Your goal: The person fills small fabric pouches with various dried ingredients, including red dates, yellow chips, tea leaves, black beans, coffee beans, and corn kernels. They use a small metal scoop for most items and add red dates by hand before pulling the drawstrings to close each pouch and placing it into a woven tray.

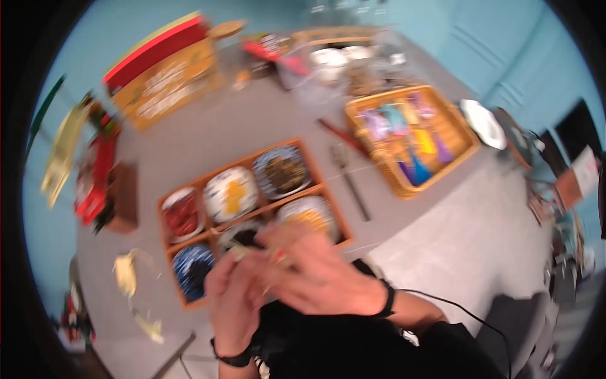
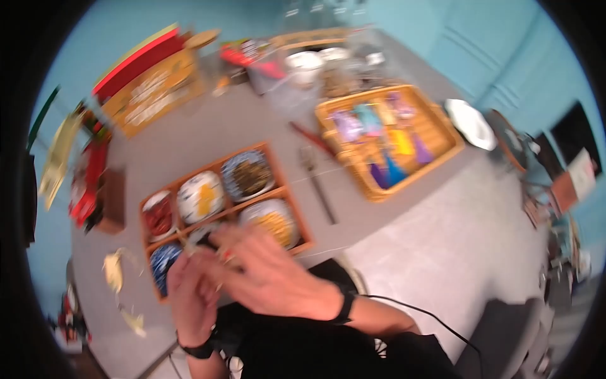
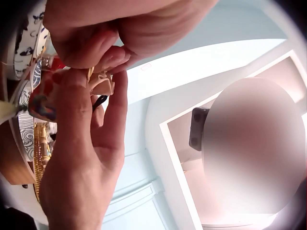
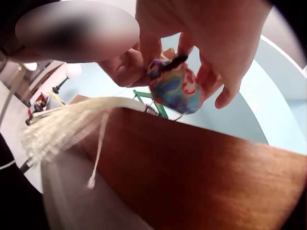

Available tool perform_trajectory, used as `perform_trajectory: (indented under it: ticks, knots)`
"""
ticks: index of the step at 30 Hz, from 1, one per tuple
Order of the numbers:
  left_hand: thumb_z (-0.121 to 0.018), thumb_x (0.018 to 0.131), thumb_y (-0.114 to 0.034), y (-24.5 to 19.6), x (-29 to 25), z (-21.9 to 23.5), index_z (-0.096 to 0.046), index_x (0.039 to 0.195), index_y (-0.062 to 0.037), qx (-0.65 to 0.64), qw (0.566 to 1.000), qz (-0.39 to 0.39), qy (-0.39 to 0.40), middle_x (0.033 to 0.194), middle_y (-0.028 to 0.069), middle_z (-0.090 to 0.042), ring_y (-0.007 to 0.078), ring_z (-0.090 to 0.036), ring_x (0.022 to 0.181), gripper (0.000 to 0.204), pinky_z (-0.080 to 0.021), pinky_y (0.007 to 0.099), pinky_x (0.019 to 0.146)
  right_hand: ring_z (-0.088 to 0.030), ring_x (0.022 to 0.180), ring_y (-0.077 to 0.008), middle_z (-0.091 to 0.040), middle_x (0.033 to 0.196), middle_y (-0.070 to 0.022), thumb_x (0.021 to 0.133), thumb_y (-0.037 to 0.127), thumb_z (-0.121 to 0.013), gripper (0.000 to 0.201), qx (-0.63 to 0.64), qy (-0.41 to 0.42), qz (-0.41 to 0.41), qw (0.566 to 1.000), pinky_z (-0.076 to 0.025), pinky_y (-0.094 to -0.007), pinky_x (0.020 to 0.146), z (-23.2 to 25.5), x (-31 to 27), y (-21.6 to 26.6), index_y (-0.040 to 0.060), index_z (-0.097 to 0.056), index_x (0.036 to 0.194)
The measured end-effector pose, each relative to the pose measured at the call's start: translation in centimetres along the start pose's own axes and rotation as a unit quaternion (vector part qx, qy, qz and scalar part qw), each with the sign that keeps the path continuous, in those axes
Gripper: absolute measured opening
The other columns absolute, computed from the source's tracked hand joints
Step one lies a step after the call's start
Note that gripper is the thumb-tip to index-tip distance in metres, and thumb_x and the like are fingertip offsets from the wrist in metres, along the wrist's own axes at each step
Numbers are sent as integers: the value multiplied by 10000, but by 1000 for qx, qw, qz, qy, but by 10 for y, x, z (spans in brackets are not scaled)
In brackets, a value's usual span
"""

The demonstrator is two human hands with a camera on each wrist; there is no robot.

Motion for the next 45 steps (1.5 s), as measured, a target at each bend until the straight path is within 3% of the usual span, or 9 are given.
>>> perform_trajectory:
  ticks: [6, 15, 18, 20, 25, 29, 37, 41, 45]
  knots:
    - [-543, 980, -153, 8, 12, -13, -571, 935, -20, 41, 999, 10, 7, 548, -51, -377, 25, -303, 422, 143, -219, 195, 368, -532, 969, -295, -521, 999, -125, 727, 28, -670, 425, -28, -63, -8, 998, -433, -406, 925, 6, -28, 0, 14, -586, 1144]
    - [-541, 986, -166, 16, 18, -44, -529, 910, -36, 69, 997, 16, 26, 543, -15, -432, 59, -392, 412, 151, -312, 199, 380, -579, 922, -244, -624, 971, -61, 746, 90, -705, 259, -42, 64, -190, 979, -434, -360, 800, 43, -55, 2, 67, -593, 978]
    - [-549, 955, -114, 23, 21, -46, -545, 1135, 24, 82, 994, -16, 72, 729, 78, -622, 151, -608, 641, 227, -454, 241, 545, -528, 772, -309, -547, 833, -117, 736, 90, -653, 165, -74, 8, -163, 984, -423, -400, 692, 75, -56, -17, 44, -547, 855]
    - [-547, 959, -132, 19, 26, -48, -477, 1263, 12, 131, 981, -108, 92, 980, 150, -676, 196, -661, 905, 343, -493, 239, 732, -525, 741, -316, -549, 814, -120, 741, 95, -648, 151, -121, 10, -195, 973, -438, -409, 674, 116, -61, -41, 43, -556, 849]
    - [-426, 1009, -266, 2, 21, 25, -479, 1272, 28, 174, 967, -183, 20, 951, 111, -655, 199, -636, 891, 398, -493, 303, 733, -548, 643, -247, -557, 743, -141, 766, 171, -648, 238, -249, -29, -374, 893, -455, -364, 597, 235, -63, -146, -20, -573, 887]
    - [-560, 991, -216, -24, -4, 52, -582, 1150, 4, 139, 968, -205, -41, 914, 82, -639, 154, -578, 837, 273, -460, 287, 783, -648, 662, -267, -638, 722, -174, 786, 241, -637, 325, -305, -60, -416, 855, -511, -359, 643, 302, -54, -248, -62, -588, 892]
    - [-567, 985, -191, -24, -20, 112, -606, 1119, -31, 144, 952, -205, -174, 898, 77, -641, 159, -585, 833, 213, -464, 291, 777, -701, 779, -272, -690, 803, -206, 827, 310, -691, 439, -337, -88, -433, 831, -536, -357, 703, 313, -35, -337, -91, -620, 993]
    - [-566, 986, -223, -14, -37, 129, -580, 908, -22, 134, 936, -218, -243, 840, 78, -608, 171, -551, 753, 216, -450, 304, 732, -638, 630, -224, -658, 686, -130, 873, 319, -676, 394, -415, -196, -395, 796, -507, -327, 629, 310, -30, -289, -71, -620, 876]
    - [-503, 1014, -313, -9, -36, 93, -540, 740, -12, 190, 952, -203, -125, 740, 93, -557, 187, -531, 698, 409, -438, 325, 701, -547, 577, -89, -606, 660, -28, 991, 183, -518, 252, -131, -292, -346, 882, -430, -246, 505, 234, -30, -178, 2, -616, 846]
Point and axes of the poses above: each hand's wrist, its own x-axis towards the middle knuckle, its own z-axis out of the back of the hand, y = z × x, the point moved 1 cm from there along x, towards the middle knuckle
